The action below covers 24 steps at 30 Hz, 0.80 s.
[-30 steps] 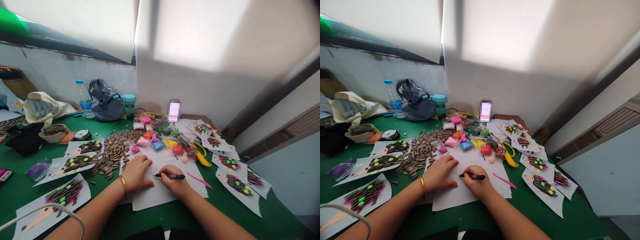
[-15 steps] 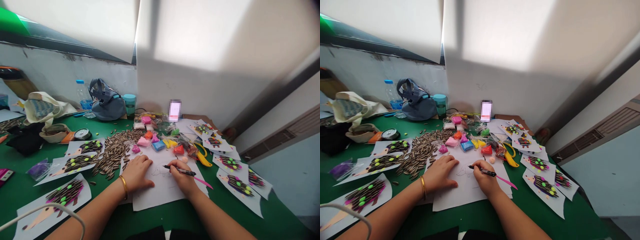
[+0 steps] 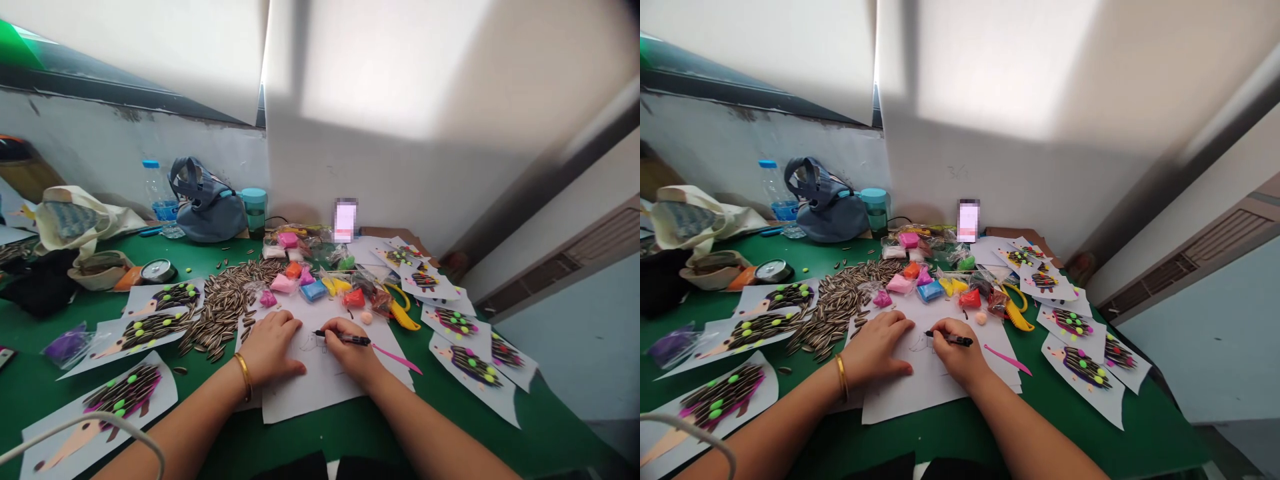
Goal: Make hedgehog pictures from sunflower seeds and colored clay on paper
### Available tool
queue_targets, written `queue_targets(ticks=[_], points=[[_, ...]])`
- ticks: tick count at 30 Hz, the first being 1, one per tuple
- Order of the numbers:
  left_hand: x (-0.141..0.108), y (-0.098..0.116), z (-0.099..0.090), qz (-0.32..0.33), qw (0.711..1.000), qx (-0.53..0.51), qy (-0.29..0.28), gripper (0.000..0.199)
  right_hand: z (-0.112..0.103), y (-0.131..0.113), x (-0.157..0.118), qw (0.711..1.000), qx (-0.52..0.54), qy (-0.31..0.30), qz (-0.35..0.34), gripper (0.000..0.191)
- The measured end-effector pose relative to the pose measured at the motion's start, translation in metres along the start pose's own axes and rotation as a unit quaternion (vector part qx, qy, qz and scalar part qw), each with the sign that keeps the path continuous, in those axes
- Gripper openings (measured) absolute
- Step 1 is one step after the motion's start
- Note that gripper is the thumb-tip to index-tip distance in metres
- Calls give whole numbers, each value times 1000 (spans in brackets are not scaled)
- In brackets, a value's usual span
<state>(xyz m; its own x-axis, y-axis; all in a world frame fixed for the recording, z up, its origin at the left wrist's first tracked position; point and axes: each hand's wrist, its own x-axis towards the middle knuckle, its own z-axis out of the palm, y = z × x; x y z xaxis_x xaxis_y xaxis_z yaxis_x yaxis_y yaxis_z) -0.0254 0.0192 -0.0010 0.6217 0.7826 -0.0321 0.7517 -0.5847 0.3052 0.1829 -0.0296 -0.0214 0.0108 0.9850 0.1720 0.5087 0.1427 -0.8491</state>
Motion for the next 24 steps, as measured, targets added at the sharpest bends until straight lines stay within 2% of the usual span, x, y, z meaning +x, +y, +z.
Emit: queue_targets(ticks=[9, 24], points=[[0, 2, -2, -2, 1000, 6, -6, 78, 0, 3, 0, 1000, -1, -3, -8, 16], [1, 1, -1, -2, 1000, 9, -3, 79, -1, 6, 1, 1000, 10, 26, 4, 16]])
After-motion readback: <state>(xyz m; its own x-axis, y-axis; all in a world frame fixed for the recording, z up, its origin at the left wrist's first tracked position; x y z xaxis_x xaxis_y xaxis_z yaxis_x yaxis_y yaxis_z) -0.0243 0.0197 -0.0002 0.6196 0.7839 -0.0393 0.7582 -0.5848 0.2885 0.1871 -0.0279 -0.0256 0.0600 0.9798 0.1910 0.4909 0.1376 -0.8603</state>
